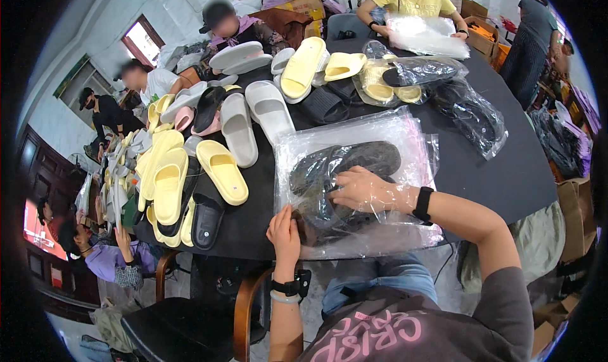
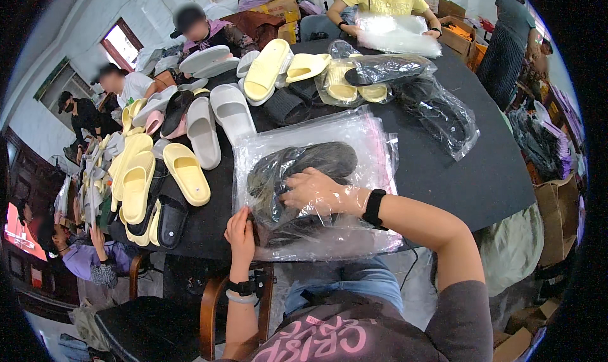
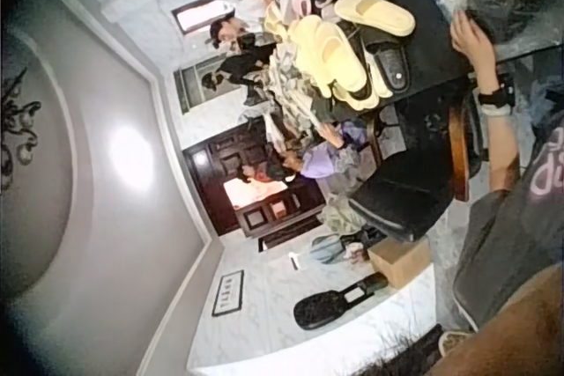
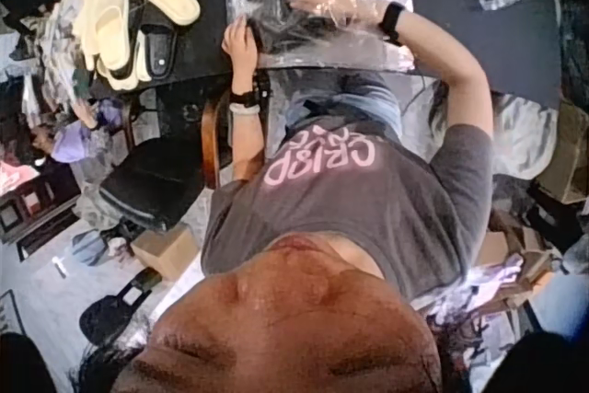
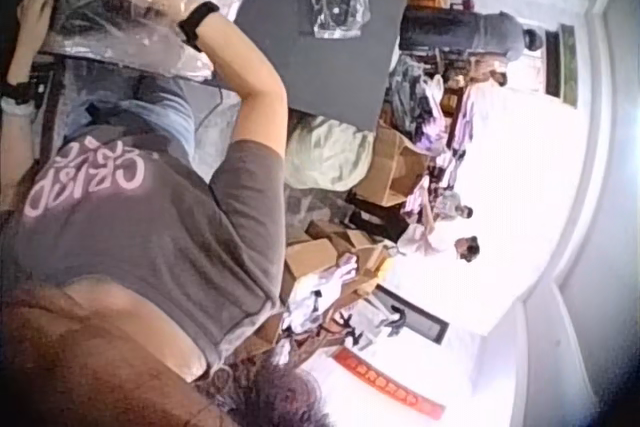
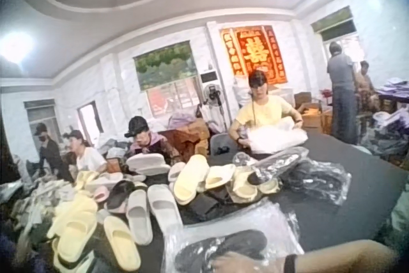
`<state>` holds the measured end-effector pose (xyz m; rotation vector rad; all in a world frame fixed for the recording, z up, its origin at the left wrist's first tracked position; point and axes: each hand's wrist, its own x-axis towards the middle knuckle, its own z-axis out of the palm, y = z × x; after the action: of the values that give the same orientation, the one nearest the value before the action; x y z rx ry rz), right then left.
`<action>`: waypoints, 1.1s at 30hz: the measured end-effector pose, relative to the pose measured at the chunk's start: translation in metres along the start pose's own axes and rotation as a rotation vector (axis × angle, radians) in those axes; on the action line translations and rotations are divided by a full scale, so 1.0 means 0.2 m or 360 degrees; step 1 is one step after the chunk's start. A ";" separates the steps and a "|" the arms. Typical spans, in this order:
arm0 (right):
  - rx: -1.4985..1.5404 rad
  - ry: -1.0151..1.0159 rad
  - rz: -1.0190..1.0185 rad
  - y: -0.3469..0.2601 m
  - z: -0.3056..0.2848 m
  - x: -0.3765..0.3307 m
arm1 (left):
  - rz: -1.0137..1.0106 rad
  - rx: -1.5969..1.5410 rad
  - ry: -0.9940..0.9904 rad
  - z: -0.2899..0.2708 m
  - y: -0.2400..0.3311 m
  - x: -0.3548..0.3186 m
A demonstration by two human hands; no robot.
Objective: The person repeatedly picks up pairs of black and yellow slippers, places them into clear plastic bags, and sets the packaged pairs aside on the table. The person handles the slippers and bags by hand throughout the clip.
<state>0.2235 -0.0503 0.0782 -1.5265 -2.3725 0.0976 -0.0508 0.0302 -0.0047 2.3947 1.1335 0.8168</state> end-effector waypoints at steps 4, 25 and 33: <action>0.0064 -0.0076 -0.0002 0.01 -0.07 -0.10 | -0.0124 0.0069 -0.0037 0.01 0.06 0.00; 0.0359 0.0926 0.1460 -0.02 -0.48 -1.30 | 0.0046 0.0458 -0.0181 -0.14 0.14 -0.03; 0.0621 0.1915 0.1823 -0.46 -0.51 -1.28 | 0.0375 0.0695 -0.0102 -0.18 0.35 -0.06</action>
<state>0.2700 -0.3308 0.1376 -1.7514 -0.4264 -0.0871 -0.0398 -0.0194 0.0560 2.9351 1.1101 0.6015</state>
